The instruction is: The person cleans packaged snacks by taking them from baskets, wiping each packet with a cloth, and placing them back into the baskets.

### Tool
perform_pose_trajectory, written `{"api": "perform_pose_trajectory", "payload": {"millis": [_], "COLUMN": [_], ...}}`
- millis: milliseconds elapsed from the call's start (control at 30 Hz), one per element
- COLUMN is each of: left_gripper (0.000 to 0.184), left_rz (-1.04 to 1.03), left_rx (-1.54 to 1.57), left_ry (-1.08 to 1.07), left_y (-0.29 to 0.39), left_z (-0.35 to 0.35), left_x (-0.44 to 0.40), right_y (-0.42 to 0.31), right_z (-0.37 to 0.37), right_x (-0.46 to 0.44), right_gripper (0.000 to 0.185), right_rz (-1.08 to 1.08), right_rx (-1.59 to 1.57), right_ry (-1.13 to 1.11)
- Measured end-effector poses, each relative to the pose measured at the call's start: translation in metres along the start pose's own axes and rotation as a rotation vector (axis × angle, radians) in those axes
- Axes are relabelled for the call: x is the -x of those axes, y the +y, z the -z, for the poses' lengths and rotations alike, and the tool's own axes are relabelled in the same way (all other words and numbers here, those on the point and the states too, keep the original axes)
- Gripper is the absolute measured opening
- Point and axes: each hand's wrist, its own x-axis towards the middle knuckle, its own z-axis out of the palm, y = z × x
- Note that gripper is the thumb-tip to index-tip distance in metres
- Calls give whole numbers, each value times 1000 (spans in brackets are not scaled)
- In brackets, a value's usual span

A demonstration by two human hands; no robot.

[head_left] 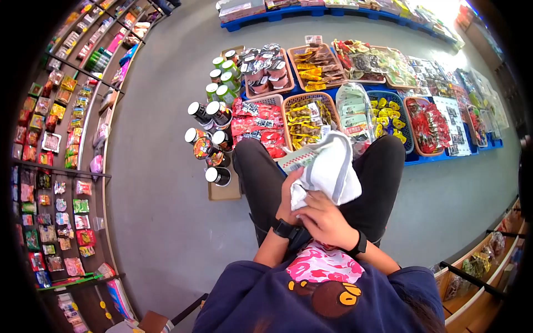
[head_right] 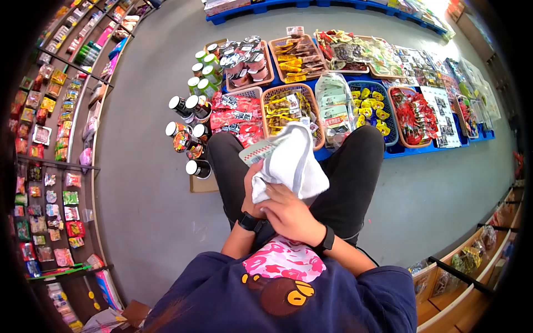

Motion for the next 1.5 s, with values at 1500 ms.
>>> {"api": "perform_pose_trajectory", "payload": {"millis": [1500], "left_gripper": [37], "left_rz": [-119], "left_rx": [-585], "left_ry": [39], "left_y": [-1], "left_z": [16], "left_x": [-7], "right_y": [24], "right_z": [13], "right_x": [8], "right_gripper": [62], "right_rz": [-69], "right_rx": [477], "right_ry": [85]}}
